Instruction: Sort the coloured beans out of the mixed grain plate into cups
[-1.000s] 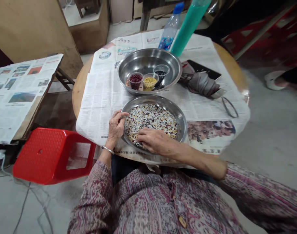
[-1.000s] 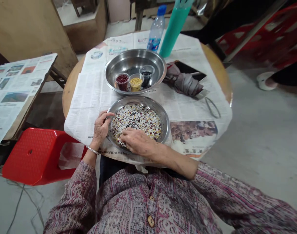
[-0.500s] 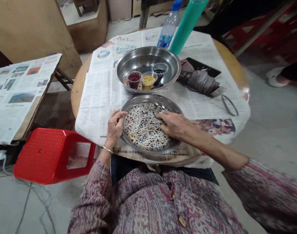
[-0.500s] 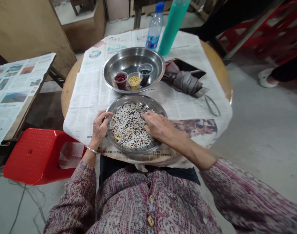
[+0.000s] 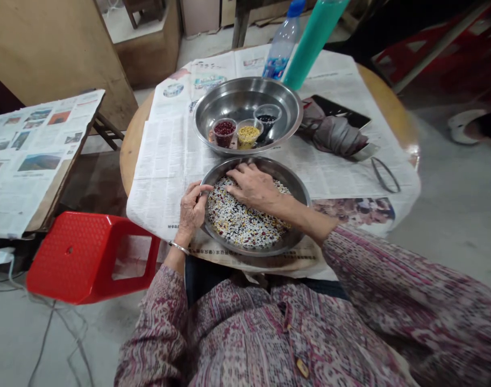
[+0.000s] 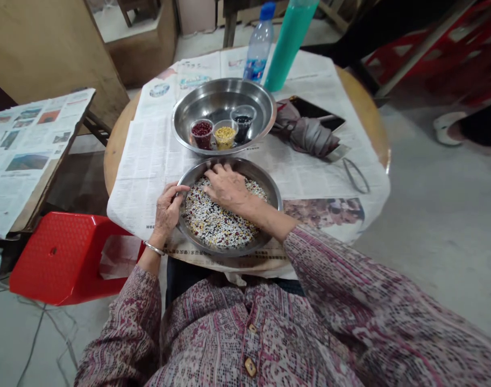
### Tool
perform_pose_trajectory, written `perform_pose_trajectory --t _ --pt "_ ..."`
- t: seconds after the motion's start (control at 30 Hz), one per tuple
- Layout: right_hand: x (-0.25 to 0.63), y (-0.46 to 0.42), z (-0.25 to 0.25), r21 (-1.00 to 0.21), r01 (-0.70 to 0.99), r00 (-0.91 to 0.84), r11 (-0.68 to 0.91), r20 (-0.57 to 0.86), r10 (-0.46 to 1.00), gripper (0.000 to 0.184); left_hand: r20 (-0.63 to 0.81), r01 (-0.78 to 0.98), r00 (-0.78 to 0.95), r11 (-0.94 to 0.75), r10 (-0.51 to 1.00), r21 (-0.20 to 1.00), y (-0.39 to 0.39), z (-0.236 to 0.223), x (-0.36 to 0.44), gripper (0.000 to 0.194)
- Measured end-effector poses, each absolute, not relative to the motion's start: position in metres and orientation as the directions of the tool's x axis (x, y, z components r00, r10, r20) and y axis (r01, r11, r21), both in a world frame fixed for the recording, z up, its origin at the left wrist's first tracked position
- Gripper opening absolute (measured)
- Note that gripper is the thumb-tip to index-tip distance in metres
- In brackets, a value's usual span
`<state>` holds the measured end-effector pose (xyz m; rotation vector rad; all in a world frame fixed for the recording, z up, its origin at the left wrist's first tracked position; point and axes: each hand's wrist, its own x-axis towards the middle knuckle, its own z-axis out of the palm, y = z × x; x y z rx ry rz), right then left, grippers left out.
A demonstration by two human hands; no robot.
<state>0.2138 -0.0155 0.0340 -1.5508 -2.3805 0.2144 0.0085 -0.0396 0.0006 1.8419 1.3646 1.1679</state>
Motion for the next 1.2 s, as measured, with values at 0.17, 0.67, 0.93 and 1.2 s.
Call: perform_pose_trajectory --t 0.17,0.67,0.93,1.2 --pt "0.196 -0.027 0.037 -0.388 0.668 -0.652 0.635 0.106 0.751 0.02 0.326 0.445 0.113 -0.341 0.939 0.828 -0.04 0.0 0.008 0.027" --pt "0.287 -0.055 0.027 -0.19 0.715 -0.627 0.673 0.251 0.738 0.02 0.311 0.423 0.098 -0.322 0.945 0.847 -0.042 0.002 0.009 0.028" --pt "0.248 -0.081 0.044 -0.435 0.534 -0.775 0.725 0.09 0.625 0.021 0.306 0.442 0.099 -0.317 0.947 0.839 -0.04 0.0 0.009 0.026" --pt "0.24 -0.046 0.031 -0.294 0.727 -0.613 0.621 0.129 0.779 0.031 0.315 0.425 0.103 -0.328 0.943 0.844 -0.04 0.001 0.009 0.026"
